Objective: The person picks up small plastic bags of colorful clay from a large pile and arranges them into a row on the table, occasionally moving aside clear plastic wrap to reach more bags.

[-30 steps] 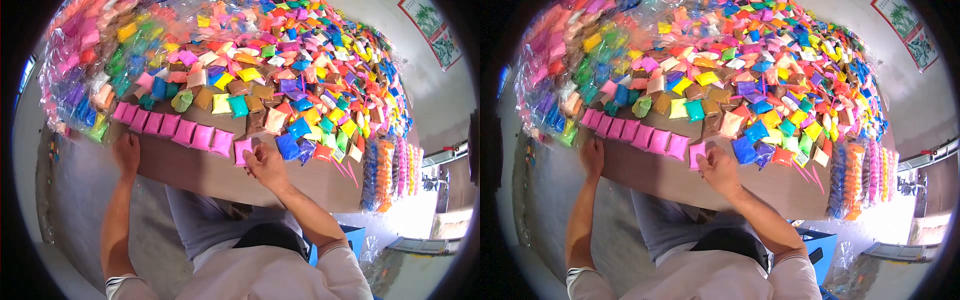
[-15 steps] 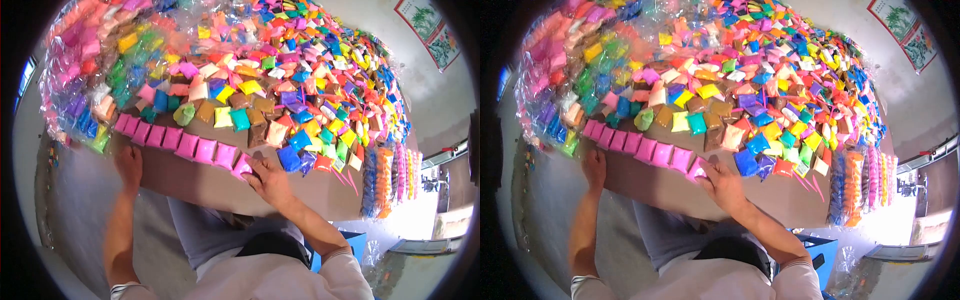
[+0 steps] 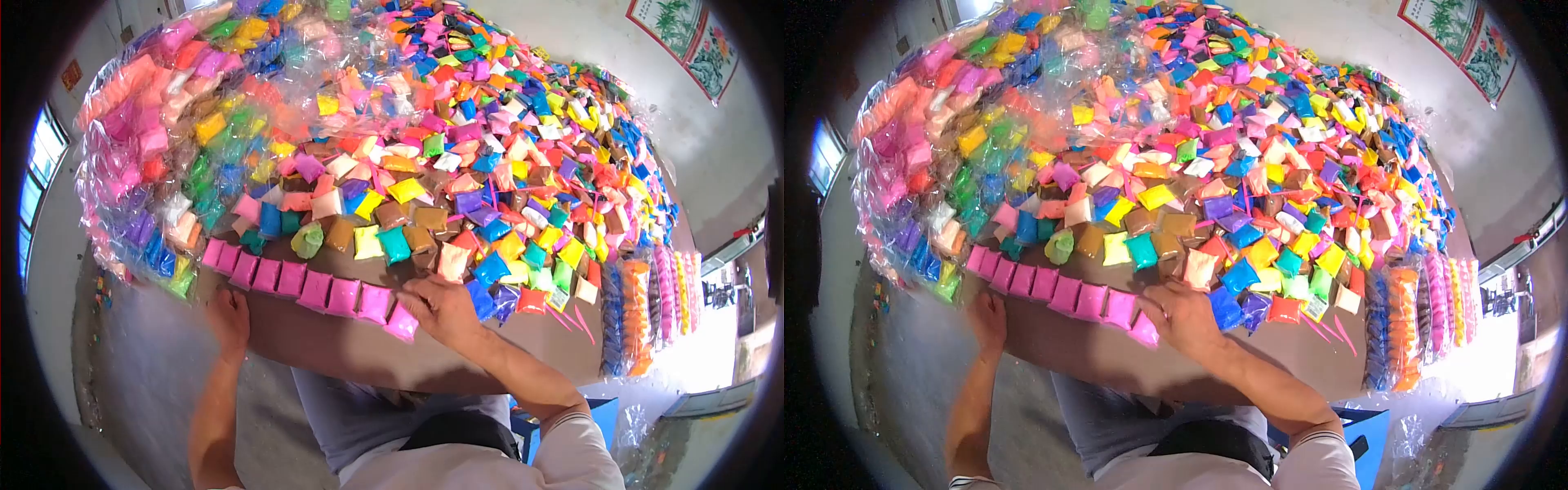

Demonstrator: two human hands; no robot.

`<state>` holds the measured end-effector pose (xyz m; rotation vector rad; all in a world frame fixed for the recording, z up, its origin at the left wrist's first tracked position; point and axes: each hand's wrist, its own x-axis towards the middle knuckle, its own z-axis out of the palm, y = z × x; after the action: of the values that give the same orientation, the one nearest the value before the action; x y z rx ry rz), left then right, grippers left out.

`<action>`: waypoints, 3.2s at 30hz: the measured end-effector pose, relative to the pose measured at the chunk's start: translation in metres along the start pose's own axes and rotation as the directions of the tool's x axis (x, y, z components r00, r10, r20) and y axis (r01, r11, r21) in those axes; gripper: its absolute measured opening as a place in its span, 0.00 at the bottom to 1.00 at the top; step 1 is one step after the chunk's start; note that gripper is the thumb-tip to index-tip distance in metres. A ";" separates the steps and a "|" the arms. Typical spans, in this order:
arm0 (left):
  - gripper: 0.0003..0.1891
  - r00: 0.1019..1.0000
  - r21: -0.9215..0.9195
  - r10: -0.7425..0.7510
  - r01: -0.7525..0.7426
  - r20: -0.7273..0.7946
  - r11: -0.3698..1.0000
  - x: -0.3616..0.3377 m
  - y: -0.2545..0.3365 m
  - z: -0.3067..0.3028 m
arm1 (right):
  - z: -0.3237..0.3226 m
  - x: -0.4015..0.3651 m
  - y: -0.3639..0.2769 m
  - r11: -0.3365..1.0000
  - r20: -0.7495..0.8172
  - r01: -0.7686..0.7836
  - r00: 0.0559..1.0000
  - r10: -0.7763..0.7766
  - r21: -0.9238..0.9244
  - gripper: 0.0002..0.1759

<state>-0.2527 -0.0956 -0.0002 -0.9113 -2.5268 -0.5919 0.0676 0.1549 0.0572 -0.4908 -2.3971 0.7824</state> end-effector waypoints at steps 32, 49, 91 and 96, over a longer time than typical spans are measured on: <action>0.12 1.000 0.010 -0.025 0.025 0.004 1.000 -0.004 -0.019 0.020 | 0.014 0.379 0.146 0.998 0.153 0.000 0.988 0.009 -0.058 0.21; 0.13 1.000 -0.042 -0.028 0.028 -0.009 0.999 0.000 -0.009 0.012 | -0.009 0.339 0.212 0.931 0.012 -0.181 0.982 0.187 0.318 0.13; 0.11 0.999 -0.034 -0.027 0.028 0.042 0.999 0.000 -0.012 0.010 | 0.070 0.411 0.163 0.951 -0.046 0.080 0.994 -0.098 -0.299 0.24; 0.11 0.999 -0.030 -0.042 0.043 0.033 0.999 -0.001 -0.013 0.011 | 0.088 0.392 0.166 0.968 -0.193 0.121 0.967 -0.164 -0.219 0.17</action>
<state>-0.2628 -0.0998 -0.0130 -0.8863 -2.5789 -0.6352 -0.2624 0.4373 0.0501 -0.4510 -2.2949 0.3991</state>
